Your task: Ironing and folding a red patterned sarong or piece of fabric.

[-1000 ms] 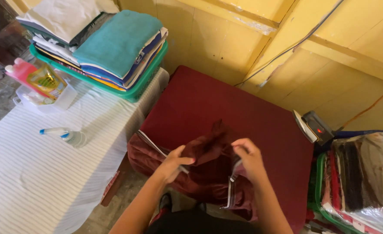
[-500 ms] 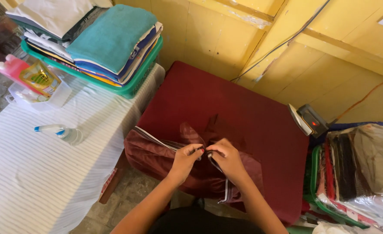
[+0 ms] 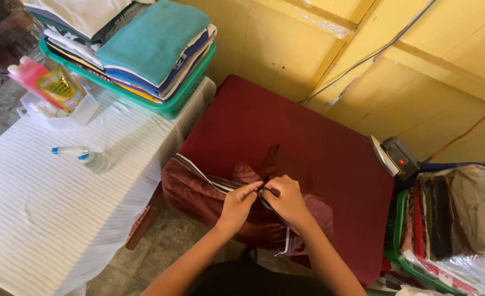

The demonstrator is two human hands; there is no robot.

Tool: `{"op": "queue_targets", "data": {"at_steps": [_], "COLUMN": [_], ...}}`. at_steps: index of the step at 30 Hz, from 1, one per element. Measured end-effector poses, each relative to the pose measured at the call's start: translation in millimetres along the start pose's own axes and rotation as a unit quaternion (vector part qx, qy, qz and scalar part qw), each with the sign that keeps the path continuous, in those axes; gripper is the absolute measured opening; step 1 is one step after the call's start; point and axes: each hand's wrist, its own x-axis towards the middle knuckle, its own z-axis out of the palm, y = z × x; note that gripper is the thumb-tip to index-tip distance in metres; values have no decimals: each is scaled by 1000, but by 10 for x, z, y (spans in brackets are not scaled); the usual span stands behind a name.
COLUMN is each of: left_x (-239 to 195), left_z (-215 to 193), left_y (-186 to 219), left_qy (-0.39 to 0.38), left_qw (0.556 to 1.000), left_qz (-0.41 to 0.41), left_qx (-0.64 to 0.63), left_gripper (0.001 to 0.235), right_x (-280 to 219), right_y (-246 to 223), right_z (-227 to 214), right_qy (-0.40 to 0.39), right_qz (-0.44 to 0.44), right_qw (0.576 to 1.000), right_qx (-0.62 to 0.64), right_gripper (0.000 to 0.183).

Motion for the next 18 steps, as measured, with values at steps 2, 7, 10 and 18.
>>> {"op": "queue_targets", "data": {"at_steps": [2,7,10,18], "left_x": [-29,-91,-105,-166], "left_z": [29,98,134,252], "left_y": [57,173,190,288], "left_qy": [9,37,59,98], "left_qw": [999,996,996,984], "left_qz": [20,44,35,87], "left_qx": [23,69,55,120], "left_gripper": [32,32,31,30], "right_x": [6,-8,-22,-37], "right_y": [18,18,115,186], "right_z": [3,30,64,33], "right_qy": [-2,-11,-15,-11], "right_qz": [2,74,68,52], "right_qw": [1000,997,998,999], "right_qx": [-4,-4,7,-13], "right_gripper": [11,12,12,14]}}
